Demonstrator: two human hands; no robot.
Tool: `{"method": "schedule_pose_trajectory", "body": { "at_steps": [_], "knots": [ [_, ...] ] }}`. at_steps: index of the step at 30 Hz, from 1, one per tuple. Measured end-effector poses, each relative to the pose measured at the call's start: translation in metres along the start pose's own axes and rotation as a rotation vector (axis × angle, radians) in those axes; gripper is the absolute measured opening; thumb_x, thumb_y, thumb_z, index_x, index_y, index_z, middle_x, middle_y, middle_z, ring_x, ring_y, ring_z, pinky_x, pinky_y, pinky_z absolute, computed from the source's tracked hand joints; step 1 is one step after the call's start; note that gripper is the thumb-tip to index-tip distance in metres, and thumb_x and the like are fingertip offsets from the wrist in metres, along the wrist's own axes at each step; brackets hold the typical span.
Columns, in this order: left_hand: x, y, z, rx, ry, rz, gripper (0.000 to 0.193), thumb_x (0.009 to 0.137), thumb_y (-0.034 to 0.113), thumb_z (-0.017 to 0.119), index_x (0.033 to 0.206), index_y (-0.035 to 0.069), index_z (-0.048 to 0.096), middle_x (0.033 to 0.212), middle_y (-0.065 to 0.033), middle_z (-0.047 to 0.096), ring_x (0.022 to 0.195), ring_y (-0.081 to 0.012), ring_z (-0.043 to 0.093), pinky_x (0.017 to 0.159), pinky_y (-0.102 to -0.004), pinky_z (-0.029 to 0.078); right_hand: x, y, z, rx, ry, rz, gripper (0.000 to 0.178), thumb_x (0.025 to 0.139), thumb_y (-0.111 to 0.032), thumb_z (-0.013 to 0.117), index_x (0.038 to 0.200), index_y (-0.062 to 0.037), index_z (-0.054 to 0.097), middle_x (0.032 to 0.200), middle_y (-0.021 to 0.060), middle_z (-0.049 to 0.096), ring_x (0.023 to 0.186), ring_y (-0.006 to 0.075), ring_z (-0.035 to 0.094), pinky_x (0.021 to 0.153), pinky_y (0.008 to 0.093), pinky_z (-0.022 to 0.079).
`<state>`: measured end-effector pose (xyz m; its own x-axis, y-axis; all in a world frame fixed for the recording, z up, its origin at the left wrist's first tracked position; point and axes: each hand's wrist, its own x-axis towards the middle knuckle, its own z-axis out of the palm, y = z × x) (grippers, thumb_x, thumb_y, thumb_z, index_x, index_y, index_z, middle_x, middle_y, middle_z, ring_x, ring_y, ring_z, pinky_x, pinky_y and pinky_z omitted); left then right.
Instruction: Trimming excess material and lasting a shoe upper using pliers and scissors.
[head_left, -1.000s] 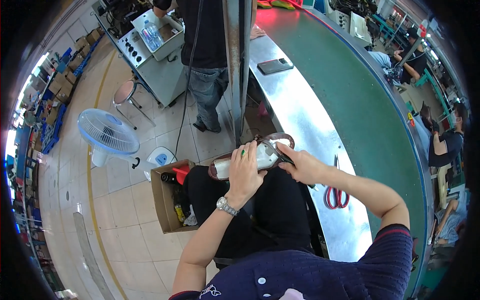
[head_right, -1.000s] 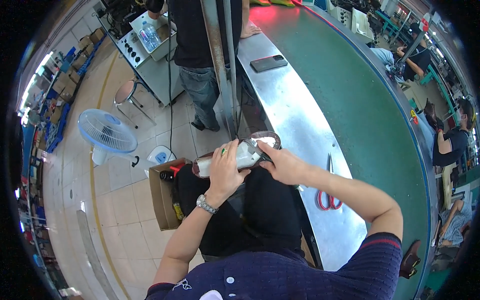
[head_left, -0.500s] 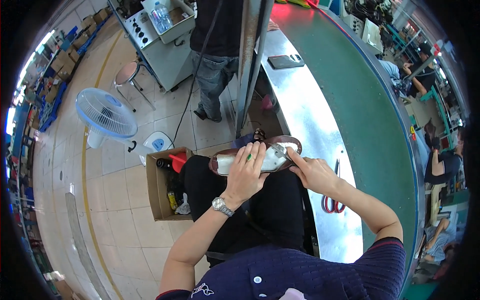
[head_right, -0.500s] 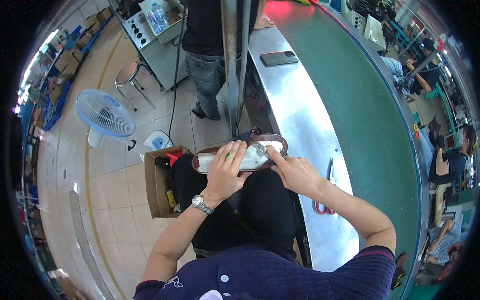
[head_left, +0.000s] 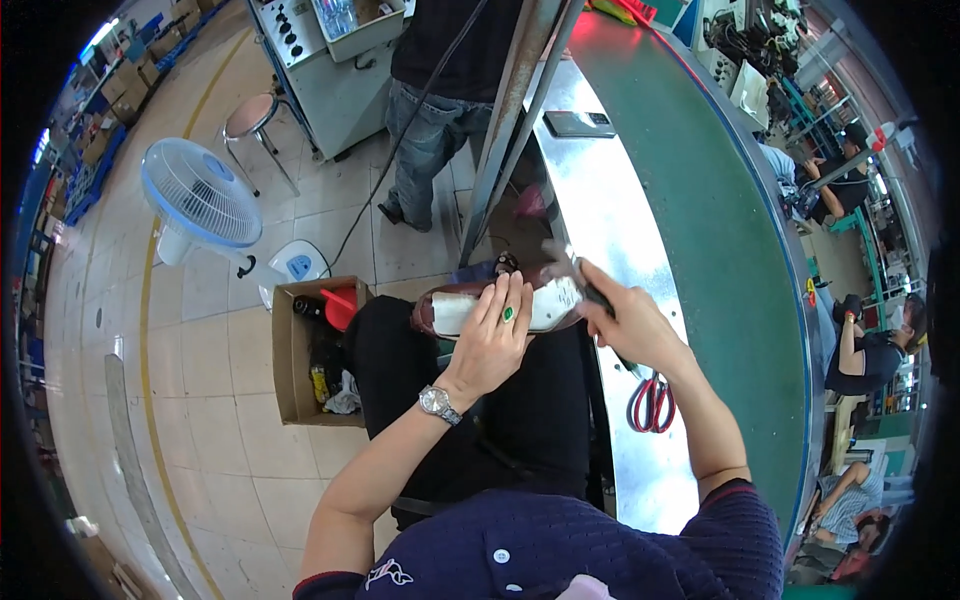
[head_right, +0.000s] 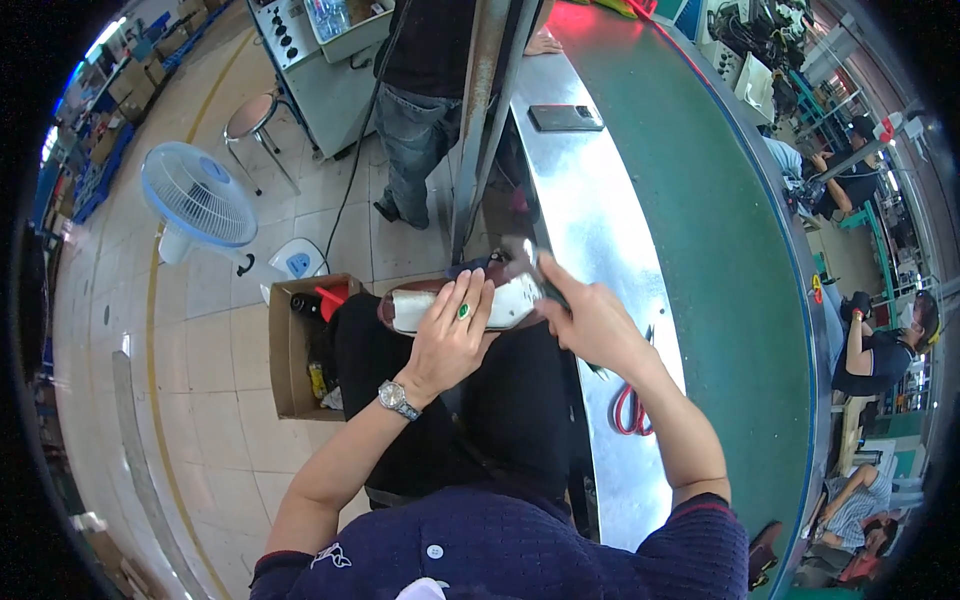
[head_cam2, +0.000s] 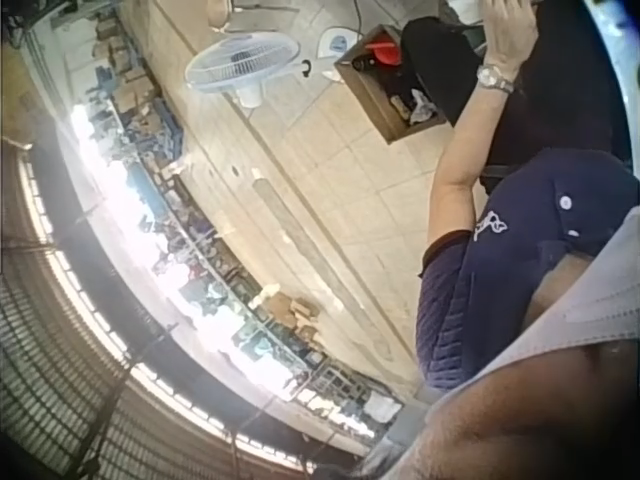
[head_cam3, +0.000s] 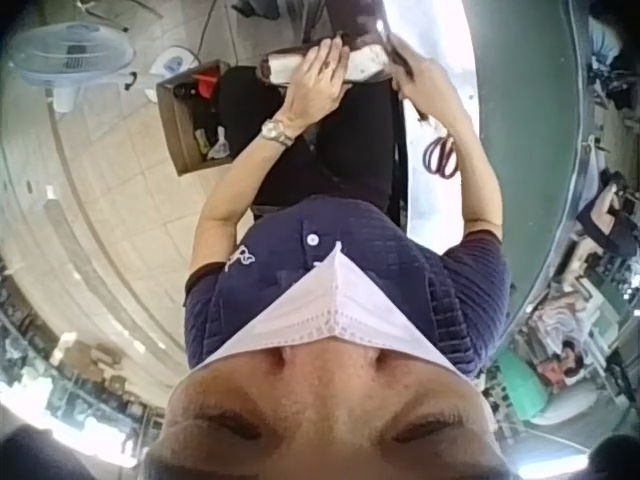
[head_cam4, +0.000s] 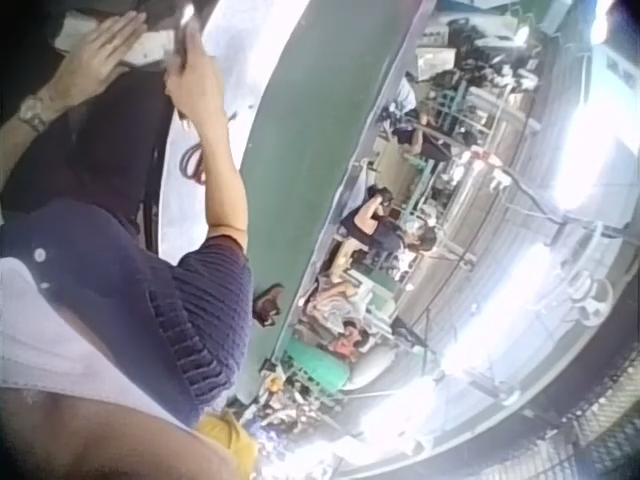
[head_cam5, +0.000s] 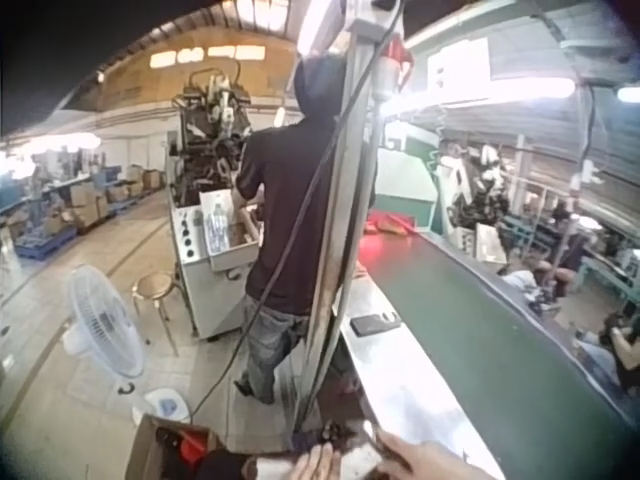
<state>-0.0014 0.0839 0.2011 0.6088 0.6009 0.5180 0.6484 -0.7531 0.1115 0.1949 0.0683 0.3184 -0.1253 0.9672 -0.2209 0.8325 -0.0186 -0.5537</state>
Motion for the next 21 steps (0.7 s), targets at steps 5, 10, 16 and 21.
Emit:
{"method": "schedule_pose_trajectory", "body": {
  "at_steps": [5, 10, 16, 21],
  "knots": [
    [0.006, 0.006, -0.003, -0.020, 0.004, 0.013, 0.060, 0.078, 0.023, 0.064, 0.124, -0.012, 0.049, 0.132, -0.0280, 0.047, 0.124, -0.0373, 0.046, 0.107, -0.0415, 0.034, 0.006, 0.035, 0.034, -0.060, 0.131, -0.026, 0.055, 0.090, -0.016, 0.056, 0.140, -0.0033, 0.036, 0.064, 0.0160, 0.063, 0.057, 0.0304, 0.065, 0.062, 0.0408, 0.050],
    [0.002, 0.006, -0.005, -0.043, 0.003, -0.020, 0.054, 0.080, 0.020, 0.061, 0.121, -0.013, 0.051, 0.122, -0.0247, 0.052, 0.123, -0.0381, 0.047, 0.106, -0.0413, 0.036, 0.000, 0.001, 0.013, 0.242, 0.135, 0.141, 0.053, 0.090, -0.018, 0.054, 0.138, -0.0051, 0.037, 0.077, 0.0268, 0.064, 0.074, 0.0497, 0.059, 0.072, 0.0536, 0.046],
    [-0.001, 0.006, -0.002, 0.080, -0.015, 0.007, 0.063, 0.072, 0.021, 0.072, 0.121, -0.013, 0.051, 0.118, -0.0239, 0.054, 0.123, -0.0376, 0.047, 0.105, -0.0423, 0.037, 0.002, 0.013, 0.017, -0.043, 0.086, -0.002, 0.057, 0.089, -0.017, 0.057, 0.141, -0.0094, 0.035, 0.076, 0.0255, 0.064, 0.070, 0.0465, 0.061, 0.068, 0.0514, 0.047],
    [-0.001, 0.008, -0.004, 0.080, -0.022, 0.011, 0.065, 0.073, 0.022, 0.071, 0.123, -0.013, 0.049, 0.118, -0.0233, 0.054, 0.125, -0.0394, 0.045, 0.106, -0.0438, 0.036, 0.008, 0.010, 0.038, -0.255, 0.057, -0.056, 0.066, 0.088, -0.018, 0.059, 0.146, -0.0163, 0.026, 0.080, 0.0218, 0.067, 0.069, 0.0477, 0.061, 0.071, 0.0510, 0.050]
  ]
}}
